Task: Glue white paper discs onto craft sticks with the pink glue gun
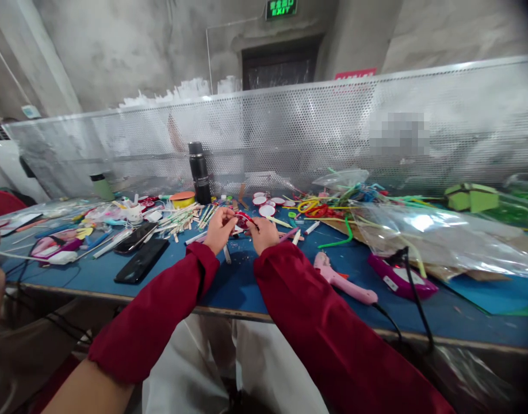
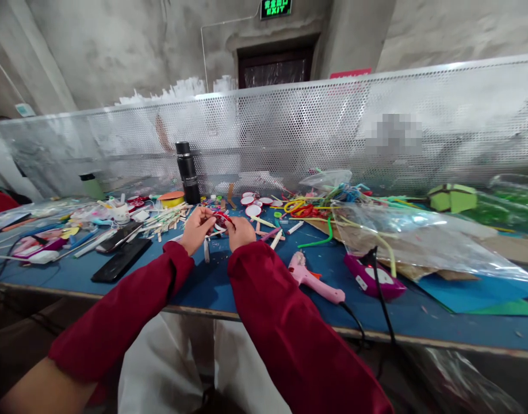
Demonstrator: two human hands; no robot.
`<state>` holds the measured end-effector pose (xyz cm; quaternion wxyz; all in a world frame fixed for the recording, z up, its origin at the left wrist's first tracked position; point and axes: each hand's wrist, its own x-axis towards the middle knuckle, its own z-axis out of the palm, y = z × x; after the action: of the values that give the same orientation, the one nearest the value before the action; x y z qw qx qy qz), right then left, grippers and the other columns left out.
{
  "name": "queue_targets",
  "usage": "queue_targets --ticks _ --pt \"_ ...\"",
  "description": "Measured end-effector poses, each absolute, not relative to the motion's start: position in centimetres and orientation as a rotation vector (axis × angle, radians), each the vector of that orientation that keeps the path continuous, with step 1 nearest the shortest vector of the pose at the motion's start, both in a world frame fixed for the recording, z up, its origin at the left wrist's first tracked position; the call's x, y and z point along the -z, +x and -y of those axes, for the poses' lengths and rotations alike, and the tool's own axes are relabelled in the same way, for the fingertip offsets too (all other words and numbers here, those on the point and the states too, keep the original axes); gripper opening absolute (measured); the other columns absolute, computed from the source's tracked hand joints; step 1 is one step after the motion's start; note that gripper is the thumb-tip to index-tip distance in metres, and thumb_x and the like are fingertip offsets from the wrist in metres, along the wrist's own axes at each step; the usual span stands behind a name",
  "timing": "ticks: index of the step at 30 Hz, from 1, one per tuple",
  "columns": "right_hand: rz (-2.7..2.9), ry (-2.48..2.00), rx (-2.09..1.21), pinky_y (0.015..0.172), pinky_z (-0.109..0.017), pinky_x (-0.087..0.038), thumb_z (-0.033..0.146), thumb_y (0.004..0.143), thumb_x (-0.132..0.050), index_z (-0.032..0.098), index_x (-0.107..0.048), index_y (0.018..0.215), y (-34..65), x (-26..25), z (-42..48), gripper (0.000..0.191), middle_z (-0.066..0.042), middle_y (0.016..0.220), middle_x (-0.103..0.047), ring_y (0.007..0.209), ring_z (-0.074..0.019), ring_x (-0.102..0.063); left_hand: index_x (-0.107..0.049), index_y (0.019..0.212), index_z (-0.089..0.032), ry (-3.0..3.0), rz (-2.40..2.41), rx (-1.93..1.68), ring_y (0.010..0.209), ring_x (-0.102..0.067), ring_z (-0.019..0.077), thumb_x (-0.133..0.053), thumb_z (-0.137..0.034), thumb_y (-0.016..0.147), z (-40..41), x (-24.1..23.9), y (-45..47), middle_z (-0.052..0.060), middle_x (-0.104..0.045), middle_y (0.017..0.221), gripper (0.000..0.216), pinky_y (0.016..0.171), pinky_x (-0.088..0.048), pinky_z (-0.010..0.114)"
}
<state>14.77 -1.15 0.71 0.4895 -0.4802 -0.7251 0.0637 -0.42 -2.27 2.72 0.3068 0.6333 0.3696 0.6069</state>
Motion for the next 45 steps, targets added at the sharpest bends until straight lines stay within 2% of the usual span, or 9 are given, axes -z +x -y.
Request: queue_targets --ticks 8,11,15,19,22,25,28,40,45 --pt "1.610 -0.884 -0.091 0.082 -0.036 -0.047 0.027 0.082 -0.055 0.019 -0.070 0.089 15.2 -1.3 1.5 0.018 -0.008 0.088 -0.067 0.087 -0.0220 -0.060 -0.043 0.090 -0.021 1.619 -0.845 -1.508 0.052 -0.056 0.0091 -0.058 -0.035 0.085 2.9 -2.8 -0.4 -0.002 -0.056 0.077 0.022 0.043 -0.035 0.020" --pt "1.524 -0.779 -0.130 0.087 -0.037 -0.047 0.019 0.076 -0.052 0.019 -0.068 0.082 15.0 -1.6 2.1 0.017 -0.008 0.091 -0.066 0.091 -0.0214 -0.061 -0.045 0.096 -0.021 1.573 -0.776 -1.524 0.058 -0.057 0.0108 -0.053 -0.040 0.088 3.1 -3.0 -0.7 -0.002 -0.056 0.075 0.022 0.045 -0.038 0.020" --pt "1.437 -0.866 -0.230 0.081 -0.037 -0.049 0.027 0.075 -0.056 0.018 -0.064 0.082 14.6 -1.4 2.1 0.014 -0.009 0.093 -0.064 0.089 -0.0220 -0.060 -0.047 0.105 -0.020 1.722 -0.717 -1.484 0.068 -0.060 0.0124 -0.063 -0.040 0.082 3.4 -3.3 -0.8 0.001 -0.060 0.084 0.035 0.053 -0.045 0.022" --pt "1.320 -0.973 -0.391 0.076 -0.036 -0.051 0.030 0.065 -0.066 0.017 -0.058 0.104 14.5 -0.6 0.9 0.042 -0.010 0.105 -0.062 0.090 -0.0221 -0.061 -0.045 0.119 -0.018 1.933 -0.756 -1.426 0.086 -0.064 0.0175 -0.076 -0.034 0.070 3.2 -3.3 -0.6 0.008 -0.065 0.101 0.060 0.067 -0.049 0.025" --pt "1.232 -0.946 -0.606 0.070 -0.034 -0.052 0.033 0.060 -0.070 0.018 -0.056 0.106 14.6 -0.1 -0.3 0.050 -0.006 0.095 -0.065 0.082 -0.0199 -0.062 -0.045 0.120 -0.018 1.950 -0.796 -1.411 0.079 -0.064 0.0164 -0.076 -0.035 0.071 3.0 -3.2 -0.6 0.007 -0.067 0.094 0.060 0.065 -0.048 0.026" --pt "1.099 -0.911 -0.811 0.060 -0.031 -0.053 0.037 0.056 -0.071 0.019 -0.056 0.097 14.4 0.3 -1.0 0.047 0.001 0.078 -0.063 0.069 -0.0170 -0.061 -0.047 0.118 -0.018 1.968 -0.839 -1.424 0.063 -0.060 0.0128 -0.076 -0.035 0.071 2.9 -3.2 -0.6 0.000 -0.064 0.076 0.057 0.057 -0.045 0.023" --pt "0.979 -0.832 -0.918 0.057 -0.031 -0.053 0.036 0.053 -0.073 0.020 -0.054 0.090 14.2 0.4 -1.3 0.044 0.003 0.074 -0.061 0.065 -0.0161 -0.060 -0.049 0.116 -0.017 1.972 -0.875 -1.442 0.054 -0.056 0.0107 -0.078 -0.033 0.069 2.9 -3.2 -0.4 -0.004 -0.060 0.065 0.058 0.051 -0.042 0.022" --pt "0.926 -0.876 -0.770 0.063 -0.033 -0.055 0.036 0.054 -0.069 0.020 -0.050 0.088 15.0 0.2 -1.9 0.042 -0.001 0.079 -0.062 0.072 -0.0174 -0.061 -0.052 0.107 -0.017 1.912 -0.905 -1.413 0.050 -0.058 0.0101 -0.076 -0.031 0.069 3.1 -3.0 -0.2 0.000 -0.067 0.075 0.047 0.049 -0.050 0.024" --pt "0.840 -0.822 -0.857 0.053 -0.032 -0.054 0.039 0.050 -0.069 0.021 -0.047 0.088 14.8 0.0 -1.8 0.047 0.000 0.078 -0.059 0.069 -0.0179 -0.059 -0.053 0.104 -0.018 1.931 -0.910 -1.404 0.048 -0.058 0.0093 -0.074 -0.032 0.070 3.0 -2.9 -0.2 0.001 -0.068 0.078 0.042 0.048 -0.050 0.024"
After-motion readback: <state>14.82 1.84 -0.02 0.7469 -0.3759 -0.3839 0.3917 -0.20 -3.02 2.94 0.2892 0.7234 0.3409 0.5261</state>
